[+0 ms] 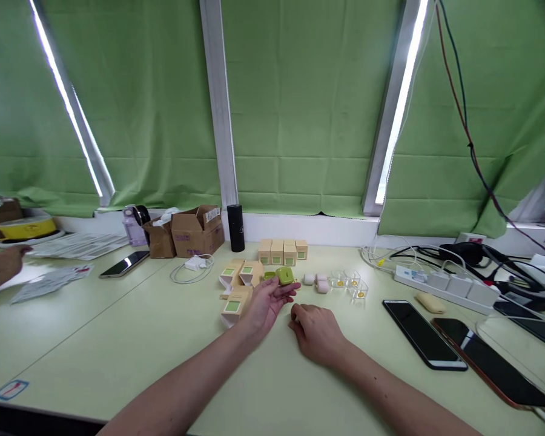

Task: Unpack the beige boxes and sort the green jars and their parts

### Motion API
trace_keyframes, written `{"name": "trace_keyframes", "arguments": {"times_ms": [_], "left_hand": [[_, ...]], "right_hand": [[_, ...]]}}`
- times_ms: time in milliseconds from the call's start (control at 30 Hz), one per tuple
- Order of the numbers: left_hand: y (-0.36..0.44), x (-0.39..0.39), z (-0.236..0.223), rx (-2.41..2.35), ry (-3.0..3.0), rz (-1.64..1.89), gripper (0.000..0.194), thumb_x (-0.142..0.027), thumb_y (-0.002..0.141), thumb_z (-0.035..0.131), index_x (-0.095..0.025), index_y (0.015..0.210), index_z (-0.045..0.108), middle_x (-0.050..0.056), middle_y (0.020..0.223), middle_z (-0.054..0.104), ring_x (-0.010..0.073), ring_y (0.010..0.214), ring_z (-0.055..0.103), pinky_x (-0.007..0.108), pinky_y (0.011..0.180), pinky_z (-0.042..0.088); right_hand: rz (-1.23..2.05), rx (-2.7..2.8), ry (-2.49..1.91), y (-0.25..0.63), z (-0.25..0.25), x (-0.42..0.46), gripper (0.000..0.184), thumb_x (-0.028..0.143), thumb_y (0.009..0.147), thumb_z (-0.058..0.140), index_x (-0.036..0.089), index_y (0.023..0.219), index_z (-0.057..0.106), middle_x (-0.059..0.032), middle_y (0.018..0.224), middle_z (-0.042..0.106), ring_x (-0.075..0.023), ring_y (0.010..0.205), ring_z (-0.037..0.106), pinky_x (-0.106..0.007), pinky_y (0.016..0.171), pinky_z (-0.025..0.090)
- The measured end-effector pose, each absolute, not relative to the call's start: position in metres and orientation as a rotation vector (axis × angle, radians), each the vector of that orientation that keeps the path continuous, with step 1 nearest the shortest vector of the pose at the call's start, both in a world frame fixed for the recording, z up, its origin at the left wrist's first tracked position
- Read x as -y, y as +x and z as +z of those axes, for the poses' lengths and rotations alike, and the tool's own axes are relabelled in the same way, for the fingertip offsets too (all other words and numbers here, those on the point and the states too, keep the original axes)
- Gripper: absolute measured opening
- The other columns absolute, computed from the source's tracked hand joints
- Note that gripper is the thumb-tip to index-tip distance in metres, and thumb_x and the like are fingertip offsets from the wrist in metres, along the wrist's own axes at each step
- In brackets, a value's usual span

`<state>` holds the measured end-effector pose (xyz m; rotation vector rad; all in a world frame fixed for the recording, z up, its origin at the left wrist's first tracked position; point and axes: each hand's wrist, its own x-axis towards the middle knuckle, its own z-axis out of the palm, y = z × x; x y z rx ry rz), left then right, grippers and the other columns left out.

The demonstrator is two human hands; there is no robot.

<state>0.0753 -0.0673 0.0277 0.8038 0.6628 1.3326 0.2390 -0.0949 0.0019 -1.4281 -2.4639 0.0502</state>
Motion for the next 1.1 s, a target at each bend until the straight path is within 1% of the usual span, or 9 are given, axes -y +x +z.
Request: {"name": "trace_keyframes", "arguments": {"times_ms": [100,333,533,667,733,833,900,1000,1100], "left_hand": [[0.077,0.068,0.030,-0.625,0.755,1.346,0.012,-0.021,0.095,0.061,-0.014,0.086,0.061,0.020,0.094,0.080,0.0228,0.079,0.074,0.034,0.078,0.054],[0.080,0.066,0.030,-0.593,0.658,1.325,0.020,-0.017,0.098,0.047,-0.013,0.085,0.063,0.020,0.085,0.079,0.0221,0.070,0.074,0.035,0.077,0.054],[0.076,0.063,0.035,-0.710,0.753,1.339,0.010,-0.020,0.093,0.057,-0.016,0.084,0.060,0.017,0.086,0.080,0.0212,0.073,0.073,0.033,0.073,0.052],[0.064,0.055,0.049,-1.021,1.133,1.439,0.025,-0.041,0.087,0.070,-0.019,0.077,0.061,0.011,0.074,0.077,0.0222,0.070,0.069,0.029,0.063,0.043],[0.057,0.051,0.059,-1.211,1.470,1.499,0.028,-0.045,0.082,0.074,-0.020,0.073,0.067,0.007,0.068,0.074,0.0225,0.068,0.065,0.031,0.066,0.043],[0.050,0.047,0.068,-1.431,1.969,1.480,0.018,-0.039,0.083,0.072,-0.024,0.073,0.076,0.006,0.074,0.075,0.0259,0.079,0.062,0.037,0.078,0.044],[0.049,0.044,0.067,-1.483,2.209,1.366,0.015,-0.033,0.083,0.070,-0.027,0.072,0.077,0.008,0.078,0.076,0.0287,0.088,0.061,0.039,0.085,0.043],[0.053,0.039,0.056,-1.508,2.316,1.090,0.022,-0.031,0.081,0.072,-0.026,0.059,0.071,0.010,0.068,0.070,0.0317,0.090,0.061,0.040,0.085,0.042],[0.057,0.031,0.043,-1.537,2.282,0.983,0.034,-0.032,0.077,0.074,-0.025,0.047,0.060,0.010,0.057,0.061,0.0331,0.087,0.061,0.038,0.081,0.041]], "right_hand": [[0.051,2.489,-1.389,0.242,0.005,0.096,0.010,0.023,0.096,0.051,0.022,0.102,0.060,-0.0059,0.101,0.074,-0.0211,0.089,0.068,-0.030,0.065,0.028],[0.078,2.507,-1.372,0.246,0.008,0.098,0.013,0.024,0.096,0.052,0.022,0.106,0.061,-0.0061,0.102,0.074,-0.0222,0.093,0.068,-0.030,0.068,0.033],[0.086,2.516,-1.361,0.248,0.009,0.098,0.014,0.024,0.096,0.052,0.022,0.107,0.061,-0.0060,0.103,0.074,-0.0217,0.092,0.068,-0.030,0.069,0.033],[0.097,2.510,-1.359,0.249,0.010,0.099,0.015,0.023,0.096,0.052,0.023,0.107,0.062,-0.0052,0.103,0.074,-0.0217,0.092,0.069,-0.030,0.068,0.033],[0.116,2.512,-1.361,0.249,0.012,0.100,0.015,0.023,0.096,0.053,0.023,0.107,0.062,-0.0051,0.104,0.074,-0.0217,0.093,0.069,-0.030,0.068,0.033],[0.121,2.511,-1.361,0.249,0.014,0.100,0.015,0.023,0.096,0.052,0.022,0.107,0.063,-0.0052,0.104,0.075,-0.0215,0.092,0.069,-0.030,0.068,0.033],[0.107,2.510,-1.354,0.249,0.014,0.100,0.016,0.022,0.096,0.052,0.022,0.107,0.063,-0.0051,0.103,0.075,-0.0215,0.091,0.069,-0.030,0.067,0.032],[0.089,2.507,-1.337,0.249,0.012,0.099,0.016,0.022,0.095,0.051,0.022,0.106,0.063,-0.0045,0.102,0.075,-0.0214,0.090,0.069,-0.030,0.067,0.032],[0.083,2.504,-1.338,0.250,0.011,0.099,0.015,0.023,0.096,0.051,0.022,0.106,0.062,-0.0044,0.101,0.075,-0.0213,0.090,0.069,-0.030,0.067,0.032]]}}
